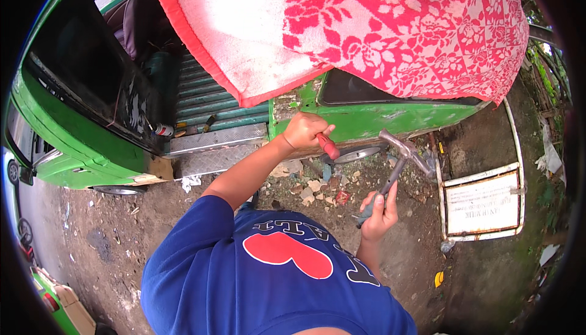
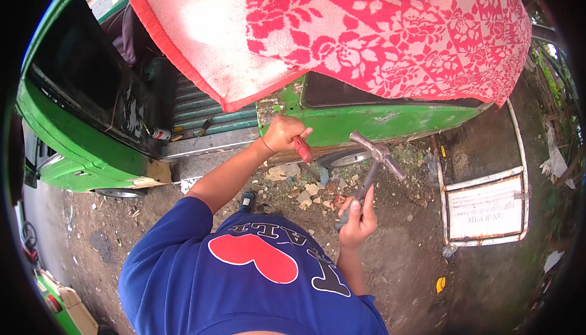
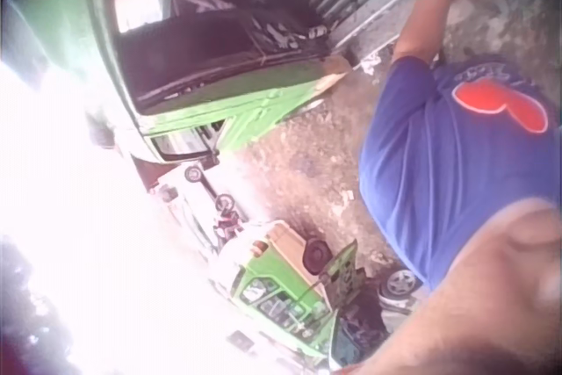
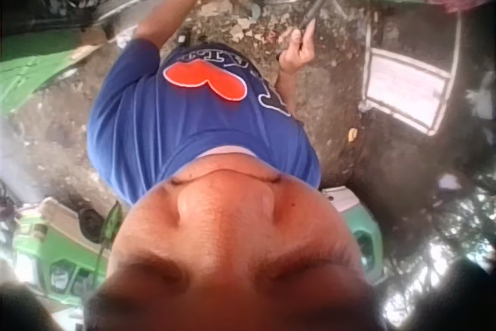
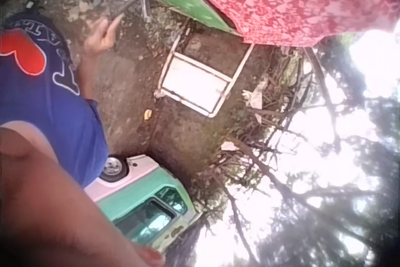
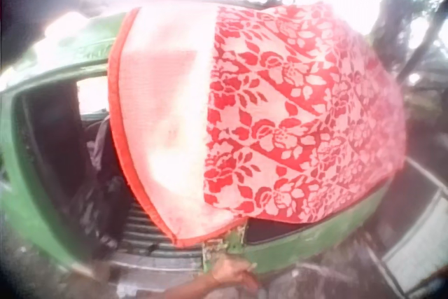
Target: The person uses a hammer and a red-handled chisel to repeatedly tap and pry at the lower side panel of a green three-wheeled vehicle. The person works on a small area near the wheel arch, chipping away material while a patterned cloth covers the vehicle's upper section.
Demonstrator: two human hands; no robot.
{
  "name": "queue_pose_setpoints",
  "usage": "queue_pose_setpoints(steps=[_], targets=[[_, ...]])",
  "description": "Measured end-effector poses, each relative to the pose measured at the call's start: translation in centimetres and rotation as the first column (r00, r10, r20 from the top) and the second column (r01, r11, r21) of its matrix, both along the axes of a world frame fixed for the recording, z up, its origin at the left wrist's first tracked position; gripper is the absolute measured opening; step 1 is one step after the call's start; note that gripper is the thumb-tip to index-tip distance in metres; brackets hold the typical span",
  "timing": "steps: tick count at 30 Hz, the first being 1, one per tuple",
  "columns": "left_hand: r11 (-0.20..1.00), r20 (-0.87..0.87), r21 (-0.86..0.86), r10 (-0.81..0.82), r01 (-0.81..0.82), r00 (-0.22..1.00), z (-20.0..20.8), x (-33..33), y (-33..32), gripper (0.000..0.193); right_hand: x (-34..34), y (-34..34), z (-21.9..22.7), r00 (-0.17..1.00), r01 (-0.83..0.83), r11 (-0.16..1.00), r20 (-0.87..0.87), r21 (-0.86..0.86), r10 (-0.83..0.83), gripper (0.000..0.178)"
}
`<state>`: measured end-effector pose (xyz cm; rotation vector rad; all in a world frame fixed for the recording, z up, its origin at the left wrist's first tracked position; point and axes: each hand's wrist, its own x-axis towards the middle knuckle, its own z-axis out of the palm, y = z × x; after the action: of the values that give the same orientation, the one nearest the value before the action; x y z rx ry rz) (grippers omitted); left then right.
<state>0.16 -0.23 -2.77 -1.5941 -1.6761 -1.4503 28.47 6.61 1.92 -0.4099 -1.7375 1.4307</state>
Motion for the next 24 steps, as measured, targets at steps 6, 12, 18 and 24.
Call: queue_pose_setpoints(steps=[6, 12, 18, 24], targets=[[0.997, -0.086, -0.016, -0.071, 0.07, 0.994, 0.7, -0.2, -0.2, 0.042, -0.7, -0.1, -0.6, 0.997, 0.061, 0.993, 0.046, -0.105, -0.056, 0.053], [0.995, -0.074, -0.039, -0.098, 0.095, 0.992, 0.9, -0.6, -0.1, 0.042, -1.3, -0.7, -0.5, 0.997, 0.075, 0.988, 0.014, -0.134, -0.074, 0.047], [0.995, -0.065, -0.023, -0.103, 0.102, 0.993, 1.0, -1.0, -0.4, 0.041, -1.9, -0.8, -0.4, 0.997, 0.071, 0.985, 0.015, -0.155, -0.07, 0.048], [0.996, -0.084, -0.006, -0.085, 0.085, 0.993, 1.2, -1.2, -0.4, 0.041, -2.2, -0.8, -0.3, 0.998, 0.06, 0.985, 0.035, -0.159, -0.056, 0.048]])
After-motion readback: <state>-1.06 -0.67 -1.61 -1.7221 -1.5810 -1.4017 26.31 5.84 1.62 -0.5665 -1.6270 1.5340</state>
